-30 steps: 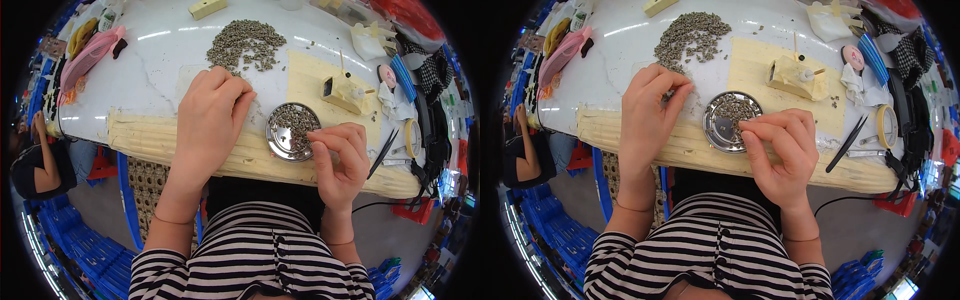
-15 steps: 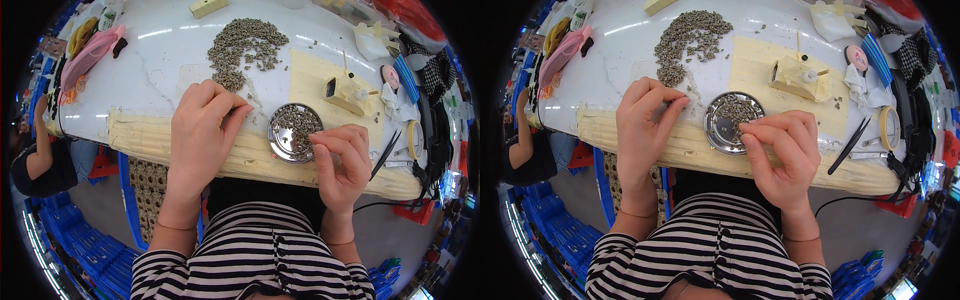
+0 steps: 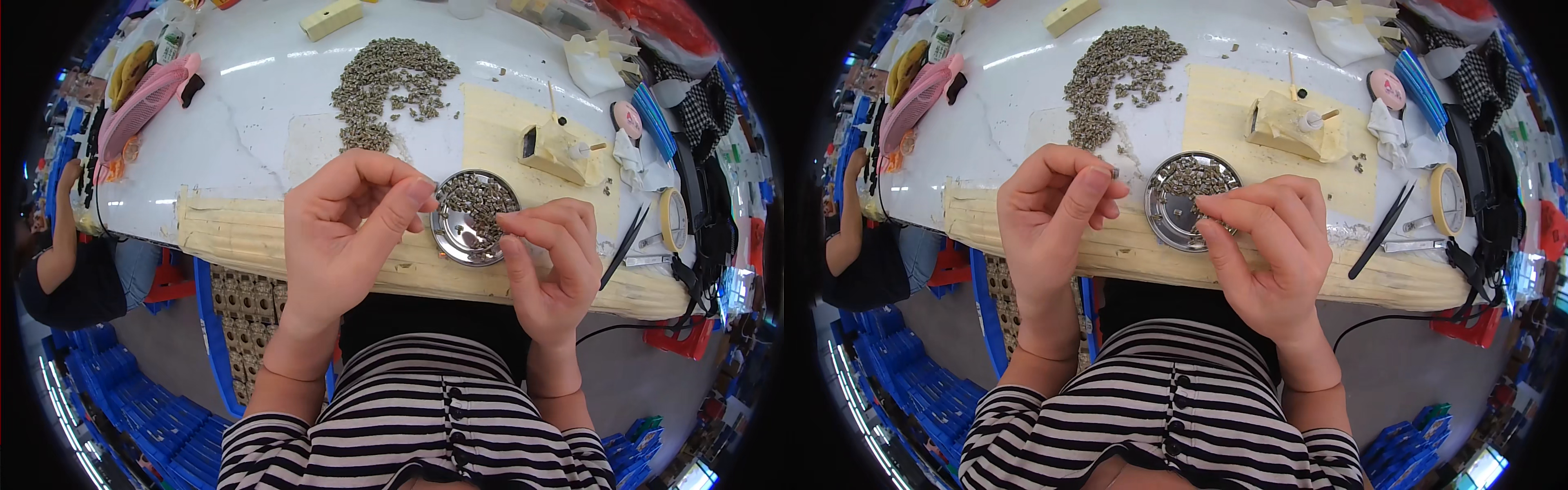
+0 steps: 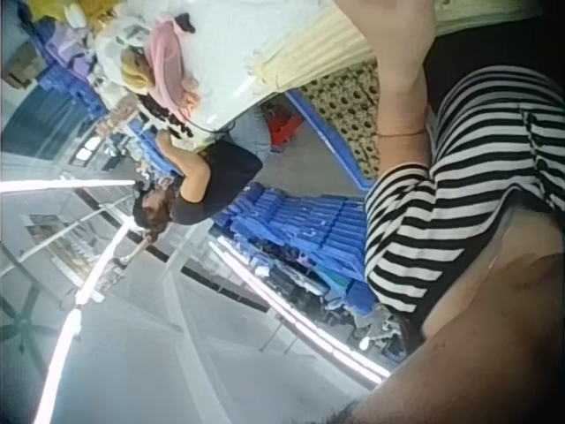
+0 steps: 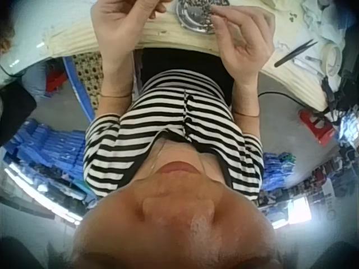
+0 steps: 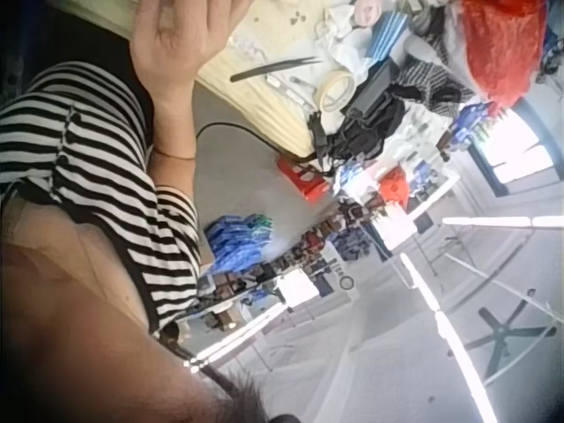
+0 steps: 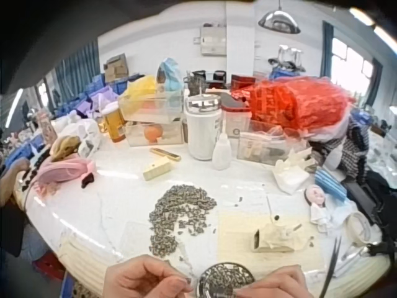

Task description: The person picks up small metal components from a dish by hand and places them onto a larger plastic unit on the workbench.

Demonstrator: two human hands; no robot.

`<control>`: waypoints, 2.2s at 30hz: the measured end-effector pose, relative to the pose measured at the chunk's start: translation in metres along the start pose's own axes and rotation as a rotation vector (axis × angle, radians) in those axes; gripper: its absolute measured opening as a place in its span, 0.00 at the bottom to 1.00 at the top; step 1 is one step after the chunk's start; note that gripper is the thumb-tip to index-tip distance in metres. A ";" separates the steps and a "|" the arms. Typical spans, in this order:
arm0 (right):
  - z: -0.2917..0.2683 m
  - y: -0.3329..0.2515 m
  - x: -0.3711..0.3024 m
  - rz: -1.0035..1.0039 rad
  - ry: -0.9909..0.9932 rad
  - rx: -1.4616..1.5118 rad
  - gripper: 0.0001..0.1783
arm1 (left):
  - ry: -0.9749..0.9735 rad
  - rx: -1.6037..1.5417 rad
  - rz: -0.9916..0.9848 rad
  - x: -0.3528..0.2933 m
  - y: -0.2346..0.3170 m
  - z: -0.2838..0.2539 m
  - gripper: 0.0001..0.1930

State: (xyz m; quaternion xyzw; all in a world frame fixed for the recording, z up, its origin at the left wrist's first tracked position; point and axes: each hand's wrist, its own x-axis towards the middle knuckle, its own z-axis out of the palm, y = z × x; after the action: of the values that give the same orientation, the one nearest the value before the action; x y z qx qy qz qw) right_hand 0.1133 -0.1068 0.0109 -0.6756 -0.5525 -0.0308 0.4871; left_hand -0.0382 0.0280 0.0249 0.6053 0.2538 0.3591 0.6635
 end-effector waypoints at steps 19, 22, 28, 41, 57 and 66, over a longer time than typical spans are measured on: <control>0.008 -0.008 0.019 -0.190 0.093 -0.093 0.14 | -0.198 -0.197 -0.101 -0.010 -0.013 0.017 0.07; 0.007 -0.007 0.019 -0.186 0.076 -0.049 0.15 | -0.226 -0.230 -0.115 -0.009 -0.013 0.016 0.07; 0.004 -0.005 0.019 -0.180 0.051 -0.024 0.19 | -0.268 -0.251 -0.150 -0.004 -0.013 0.012 0.07; 0.004 -0.006 0.013 -0.212 0.077 -0.103 0.21 | -0.201 -0.120 0.017 -0.008 -0.014 0.019 0.08; 0.008 -0.005 0.012 -0.216 0.105 -0.085 0.21 | -0.223 -0.070 0.037 -0.010 -0.013 0.020 0.09; 0.011 -0.004 0.011 -0.199 0.127 -0.049 0.16 | -0.224 -0.006 0.056 -0.011 -0.013 0.019 0.10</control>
State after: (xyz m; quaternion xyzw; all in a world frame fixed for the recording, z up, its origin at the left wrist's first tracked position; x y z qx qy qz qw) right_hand 0.1091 -0.0912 0.0137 -0.6259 -0.5839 -0.1352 0.4991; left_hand -0.0282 0.0079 0.0135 0.6467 0.1600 0.3085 0.6790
